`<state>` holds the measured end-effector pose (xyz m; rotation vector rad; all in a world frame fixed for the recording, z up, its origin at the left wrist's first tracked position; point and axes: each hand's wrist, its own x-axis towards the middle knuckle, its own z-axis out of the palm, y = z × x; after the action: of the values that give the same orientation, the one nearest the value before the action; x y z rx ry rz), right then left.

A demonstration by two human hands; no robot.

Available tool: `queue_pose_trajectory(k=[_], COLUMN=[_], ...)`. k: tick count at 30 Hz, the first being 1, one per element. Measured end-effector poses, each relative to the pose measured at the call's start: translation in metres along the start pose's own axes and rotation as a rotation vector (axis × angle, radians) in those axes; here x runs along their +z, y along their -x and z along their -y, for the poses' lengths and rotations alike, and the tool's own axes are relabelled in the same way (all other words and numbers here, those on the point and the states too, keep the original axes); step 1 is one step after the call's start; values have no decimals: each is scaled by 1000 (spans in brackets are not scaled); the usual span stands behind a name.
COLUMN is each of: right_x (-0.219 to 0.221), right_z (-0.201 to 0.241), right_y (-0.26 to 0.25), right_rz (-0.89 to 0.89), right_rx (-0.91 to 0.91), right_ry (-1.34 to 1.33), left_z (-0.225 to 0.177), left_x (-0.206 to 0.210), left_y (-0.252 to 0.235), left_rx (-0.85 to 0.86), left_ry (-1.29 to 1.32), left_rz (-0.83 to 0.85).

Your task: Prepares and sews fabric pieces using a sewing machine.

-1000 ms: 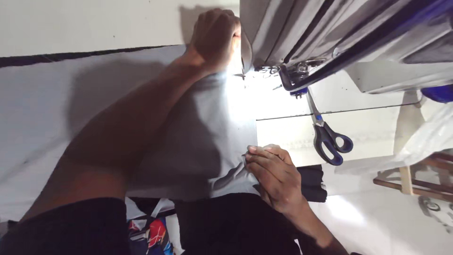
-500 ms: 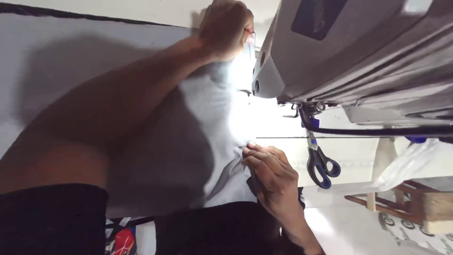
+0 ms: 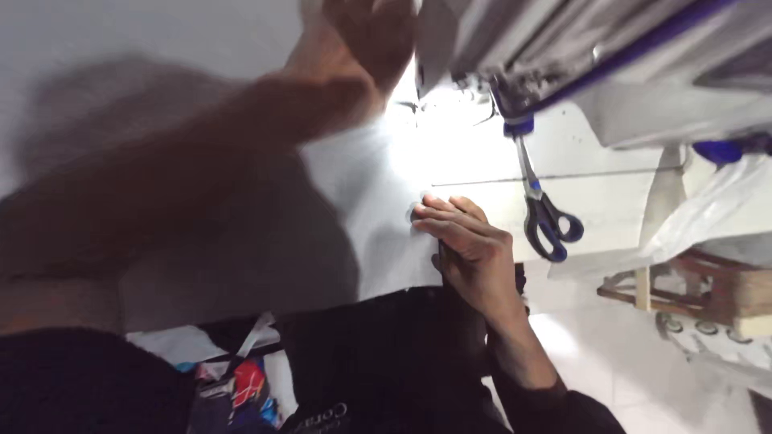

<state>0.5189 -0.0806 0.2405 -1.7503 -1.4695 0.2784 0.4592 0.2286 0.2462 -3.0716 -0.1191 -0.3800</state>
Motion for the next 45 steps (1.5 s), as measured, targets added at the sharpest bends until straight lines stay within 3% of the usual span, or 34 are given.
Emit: queue_pose_trajectory(k=[1, 4, 7, 9, 12, 16, 22, 30, 40, 45], right_x=[-2, -9, -10, -10, -3, 19, 45, 40, 42, 38], right_z=[3, 11, 9, 7, 7, 24, 37, 24, 2, 0], right_y=[11, 49, 87, 104, 113, 103, 92, 97, 96, 93], right_rz=[4, 12, -172, -318, -332, -291, -474, -387, -363, -385], right_rx=[9, 4, 5, 77, 235, 436, 538, 350, -78, -198], right_ry=[-40, -188, -299, -298, -346, -755, -1082, -860, 24, 229], left_z=[-38, -109, -152, -164, -167, -163, -170, -182, -175, -166], left_x=[-21, -23, -44, -43, -41, -49, -54, -43, -35, -42], left_y=[18, 89, 122, 133, 136, 131, 138, 140, 142, 137], left_rx=[72, 348, 379, 326, 247, 203, 271, 382, 391, 299], left_ry=[116, 463, 417, 414, 474, 563, 438, 325, 450, 623], left_rz=[106, -63, 41, -27, -88, -29, -49, -100, -142, -171])
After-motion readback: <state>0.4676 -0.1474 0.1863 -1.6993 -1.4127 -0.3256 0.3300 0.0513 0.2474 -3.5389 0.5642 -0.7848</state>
